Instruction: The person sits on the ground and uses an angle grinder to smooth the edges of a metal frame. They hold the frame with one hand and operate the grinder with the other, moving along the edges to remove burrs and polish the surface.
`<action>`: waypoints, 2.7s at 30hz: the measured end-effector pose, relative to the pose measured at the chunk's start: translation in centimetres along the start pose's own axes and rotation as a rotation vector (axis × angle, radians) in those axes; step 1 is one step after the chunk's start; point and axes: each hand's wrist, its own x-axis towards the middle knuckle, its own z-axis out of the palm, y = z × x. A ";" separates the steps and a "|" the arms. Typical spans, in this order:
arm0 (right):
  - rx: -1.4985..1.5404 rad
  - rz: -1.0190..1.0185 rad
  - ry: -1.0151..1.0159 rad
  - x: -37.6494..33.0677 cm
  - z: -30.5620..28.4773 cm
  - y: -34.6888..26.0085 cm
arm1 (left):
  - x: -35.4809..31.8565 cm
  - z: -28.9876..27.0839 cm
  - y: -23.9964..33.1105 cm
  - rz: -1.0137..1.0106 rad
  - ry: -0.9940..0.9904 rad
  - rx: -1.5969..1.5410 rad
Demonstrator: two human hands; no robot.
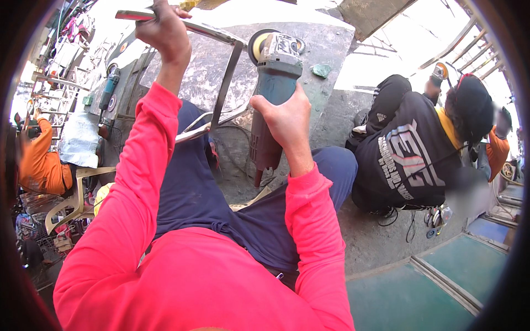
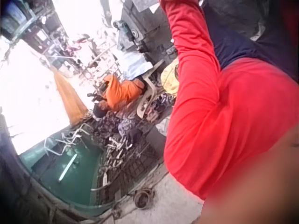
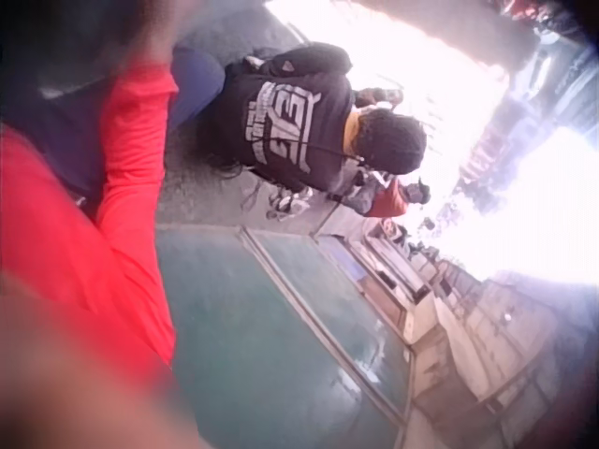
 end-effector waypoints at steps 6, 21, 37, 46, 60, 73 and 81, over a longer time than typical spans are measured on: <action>0.014 0.030 -0.062 -1.1 -0.4 -0.3 | 0.2 -7.5 1.9 0.080 -0.090 -0.126; -0.064 -0.111 -0.071 -1.3 0.8 -1.8 | 1.2 -7.4 2.3 0.799 -0.378 0.563; -0.107 -0.147 -0.085 0.4 1.1 -1.5 | -0.6 -3.9 1.5 -0.101 -0.237 -0.273; -0.135 -0.215 -0.076 -1.4 1.2 -2.0 | -1.3 -4.6 3.6 -0.057 -0.299 -0.201; -0.273 -0.204 -0.033 0.3 2.1 -2.6 | -0.3 -2.6 2.5 -0.097 -0.297 -0.249; -0.233 -0.232 0.012 1.1 1.3 -2.3 | -0.4 -1.0 0.9 -0.142 -0.229 -0.256; -0.237 -0.251 -0.009 1.3 1.7 -2.5 | -0.1 -0.9 0.6 -0.148 -0.235 -0.279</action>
